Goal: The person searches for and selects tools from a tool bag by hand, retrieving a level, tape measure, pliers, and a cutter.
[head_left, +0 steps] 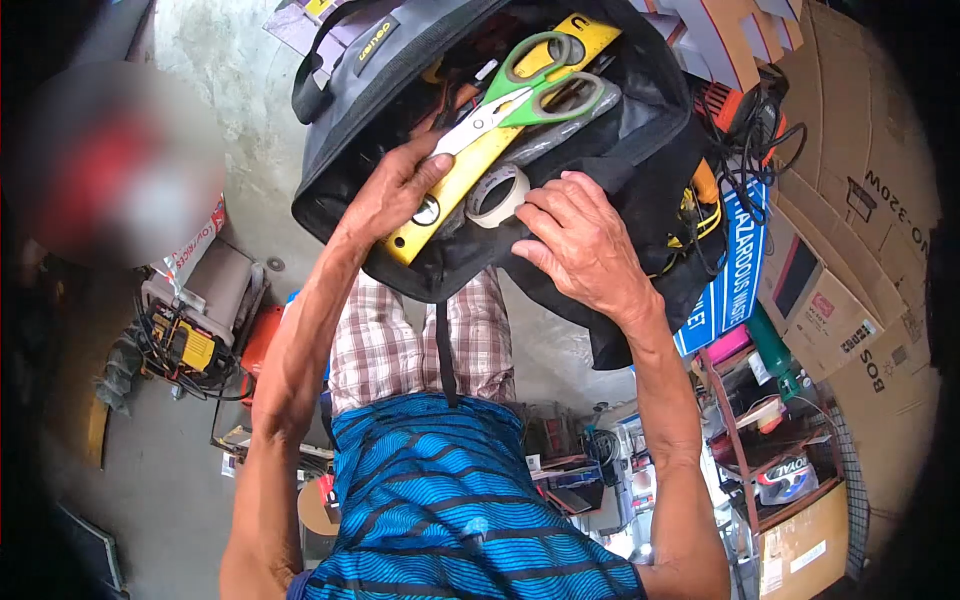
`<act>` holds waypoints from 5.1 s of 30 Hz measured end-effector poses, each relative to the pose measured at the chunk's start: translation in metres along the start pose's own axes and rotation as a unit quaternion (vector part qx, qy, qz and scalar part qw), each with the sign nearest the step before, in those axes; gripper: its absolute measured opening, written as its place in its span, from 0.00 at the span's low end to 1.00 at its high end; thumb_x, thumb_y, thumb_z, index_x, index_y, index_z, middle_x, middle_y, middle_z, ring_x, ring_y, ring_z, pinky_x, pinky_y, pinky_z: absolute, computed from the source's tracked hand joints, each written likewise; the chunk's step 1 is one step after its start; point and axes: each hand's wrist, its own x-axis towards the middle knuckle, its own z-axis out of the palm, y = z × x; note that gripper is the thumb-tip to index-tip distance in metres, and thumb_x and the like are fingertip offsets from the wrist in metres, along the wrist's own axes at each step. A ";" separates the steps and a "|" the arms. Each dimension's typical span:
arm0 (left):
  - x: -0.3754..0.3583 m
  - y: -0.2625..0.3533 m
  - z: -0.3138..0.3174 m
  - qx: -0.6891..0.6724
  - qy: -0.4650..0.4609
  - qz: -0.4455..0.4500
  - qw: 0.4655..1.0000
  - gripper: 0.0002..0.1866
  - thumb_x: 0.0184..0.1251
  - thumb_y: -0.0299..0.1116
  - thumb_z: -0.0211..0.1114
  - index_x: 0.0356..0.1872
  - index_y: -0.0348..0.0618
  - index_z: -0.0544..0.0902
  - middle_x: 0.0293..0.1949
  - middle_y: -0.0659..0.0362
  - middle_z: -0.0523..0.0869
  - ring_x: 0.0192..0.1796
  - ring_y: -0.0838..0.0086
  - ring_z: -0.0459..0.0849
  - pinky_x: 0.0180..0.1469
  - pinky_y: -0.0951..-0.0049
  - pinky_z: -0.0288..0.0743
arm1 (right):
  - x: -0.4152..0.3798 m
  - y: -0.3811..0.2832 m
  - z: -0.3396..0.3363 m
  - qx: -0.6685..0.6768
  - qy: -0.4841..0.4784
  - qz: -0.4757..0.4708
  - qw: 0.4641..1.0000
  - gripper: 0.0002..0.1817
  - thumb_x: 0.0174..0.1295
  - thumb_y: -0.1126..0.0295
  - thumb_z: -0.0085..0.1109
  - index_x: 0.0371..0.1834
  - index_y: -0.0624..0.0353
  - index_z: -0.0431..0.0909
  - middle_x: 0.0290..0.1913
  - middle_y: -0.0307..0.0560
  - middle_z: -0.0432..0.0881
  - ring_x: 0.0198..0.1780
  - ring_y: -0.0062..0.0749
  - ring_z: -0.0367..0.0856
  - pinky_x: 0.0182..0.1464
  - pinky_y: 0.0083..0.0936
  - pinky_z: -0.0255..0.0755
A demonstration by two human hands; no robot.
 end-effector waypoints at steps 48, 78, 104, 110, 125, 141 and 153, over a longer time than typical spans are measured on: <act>-0.060 0.002 -0.012 0.382 0.197 -0.016 0.903 0.22 0.60 0.18 0.62 0.58 0.35 0.78 0.47 0.33 0.83 0.49 0.39 0.83 0.50 0.47 0.78 | 0.066 0.009 0.052 0.655 0.422 0.386 0.493 0.17 0.61 0.68 0.65 0.52 0.64 0.80 0.50 0.43 0.82 0.53 0.30 0.80 0.61 0.31 0.72; -0.014 0.036 0.006 0.177 0.184 0.120 0.959 0.27 0.63 0.26 0.68 0.64 0.34 0.74 0.47 0.38 0.85 0.51 0.42 0.84 0.53 0.52 0.78 | 0.047 0.008 0.056 0.747 0.375 0.349 0.425 0.22 0.70 0.66 0.62 0.65 0.58 0.75 0.61 0.44 0.80 0.64 0.38 0.76 0.71 0.43 0.64; 0.019 0.022 0.083 0.143 0.118 0.164 0.969 0.40 0.67 0.43 0.68 0.74 0.31 0.64 0.73 0.35 0.66 0.77 0.44 0.62 0.78 0.53 0.57 | 0.016 -0.036 0.013 0.431 0.257 0.411 0.761 0.24 0.75 0.72 0.53 0.69 0.78 0.68 0.67 0.60 0.76 0.65 0.39 0.79 0.66 0.34 0.76; 0.018 0.029 0.092 0.209 0.131 0.136 0.960 0.41 0.67 0.40 0.68 0.74 0.28 0.61 0.73 0.34 0.64 0.77 0.42 0.62 0.77 0.52 0.58 | 0.040 -0.018 -0.035 0.106 0.278 0.186 0.936 0.14 0.68 0.79 0.59 0.56 0.66 0.82 0.51 0.54 0.87 0.54 0.40 0.86 0.58 0.29 0.77; 0.004 0.026 0.081 0.148 0.115 0.165 0.968 0.32 0.77 0.46 0.57 0.70 0.28 0.68 0.69 0.33 0.71 0.74 0.43 0.67 0.77 0.56 0.60 | 0.164 0.144 0.026 -0.208 -0.081 -0.130 0.966 0.12 0.53 0.73 0.59 0.40 0.64 0.82 0.37 0.65 0.84 0.42 0.62 0.84 0.45 0.51 0.79; -0.006 -0.005 0.043 0.207 0.238 0.035 0.948 0.17 0.64 0.20 0.63 0.55 0.39 0.85 0.41 0.47 0.88 0.42 0.58 0.90 0.48 0.63 0.81 | 0.156 0.132 0.014 -0.258 0.009 -0.123 0.958 0.06 0.48 0.70 0.66 0.20 0.59 0.79 0.22 0.55 0.82 0.28 0.52 0.86 0.32 0.47 0.78; 0.010 -0.005 0.048 0.497 0.199 -0.039 0.844 0.16 0.66 0.36 0.65 0.54 0.51 0.85 0.32 0.50 0.89 0.33 0.53 0.89 0.34 0.54 0.81 | 0.157 0.133 0.011 -0.201 0.088 -0.132 0.967 0.06 0.52 0.69 0.64 0.22 0.58 0.80 0.22 0.56 0.81 0.27 0.52 0.84 0.32 0.43 0.78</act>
